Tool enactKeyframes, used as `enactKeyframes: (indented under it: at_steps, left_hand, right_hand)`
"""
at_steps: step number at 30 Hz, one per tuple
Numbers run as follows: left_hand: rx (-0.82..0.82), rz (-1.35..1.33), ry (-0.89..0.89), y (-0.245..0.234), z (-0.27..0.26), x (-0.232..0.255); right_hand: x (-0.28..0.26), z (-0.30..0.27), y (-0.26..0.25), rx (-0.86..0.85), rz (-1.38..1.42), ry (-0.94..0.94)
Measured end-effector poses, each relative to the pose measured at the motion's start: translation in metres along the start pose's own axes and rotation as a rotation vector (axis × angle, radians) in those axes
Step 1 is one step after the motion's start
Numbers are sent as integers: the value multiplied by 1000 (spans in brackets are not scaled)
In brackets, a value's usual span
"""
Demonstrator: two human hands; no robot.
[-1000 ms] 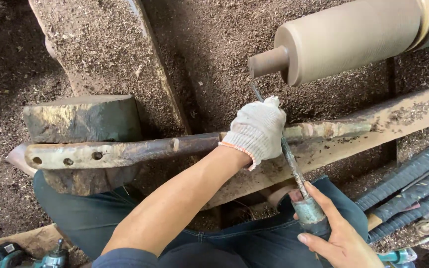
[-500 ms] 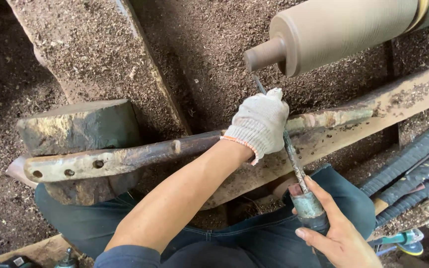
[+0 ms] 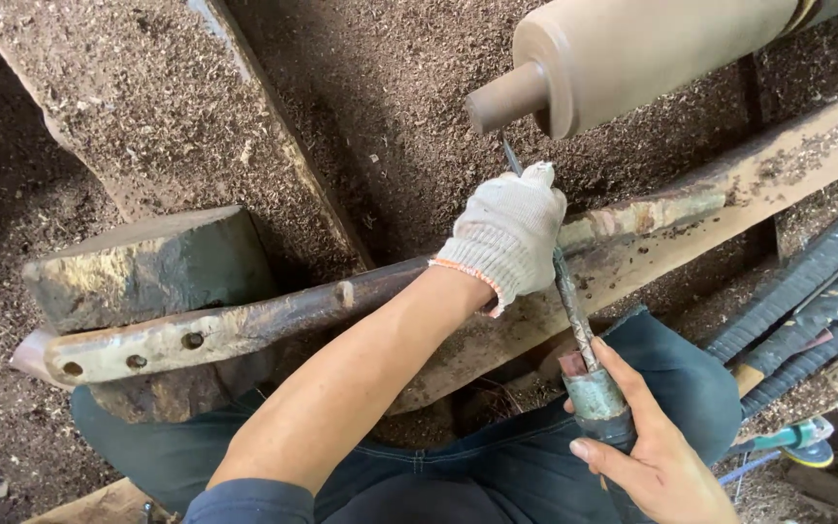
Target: The person shapes a wooden piece on a lathe using a chisel tool.
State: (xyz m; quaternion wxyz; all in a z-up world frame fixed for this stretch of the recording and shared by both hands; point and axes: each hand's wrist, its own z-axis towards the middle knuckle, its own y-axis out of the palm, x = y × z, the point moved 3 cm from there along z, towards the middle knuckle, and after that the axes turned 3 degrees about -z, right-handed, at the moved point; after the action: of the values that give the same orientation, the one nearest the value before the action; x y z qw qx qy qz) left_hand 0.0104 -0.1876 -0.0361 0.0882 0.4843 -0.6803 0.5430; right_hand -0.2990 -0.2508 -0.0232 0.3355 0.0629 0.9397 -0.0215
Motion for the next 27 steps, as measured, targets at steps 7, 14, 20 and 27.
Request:
enactKeyframes:
  at_steps: [7, 14, 20, 27]
  left_hand:
    - [56, 0, -42, 5, -1, -2]
    - [19, -5, -128, 4, -3, -1]
    - [-5, 0, -150, -1, -5, 2]
    - [-27, 21, -157, 2, -3, 1]
  right_hand:
    - [-55, 10, -6, 50, -215, 108]
    - [-48, 15, -24, -44, -229, 55]
    - [-28, 16, -41, -90, -253, 25]
    - [-24, 14, -39, -106, -193, 10]
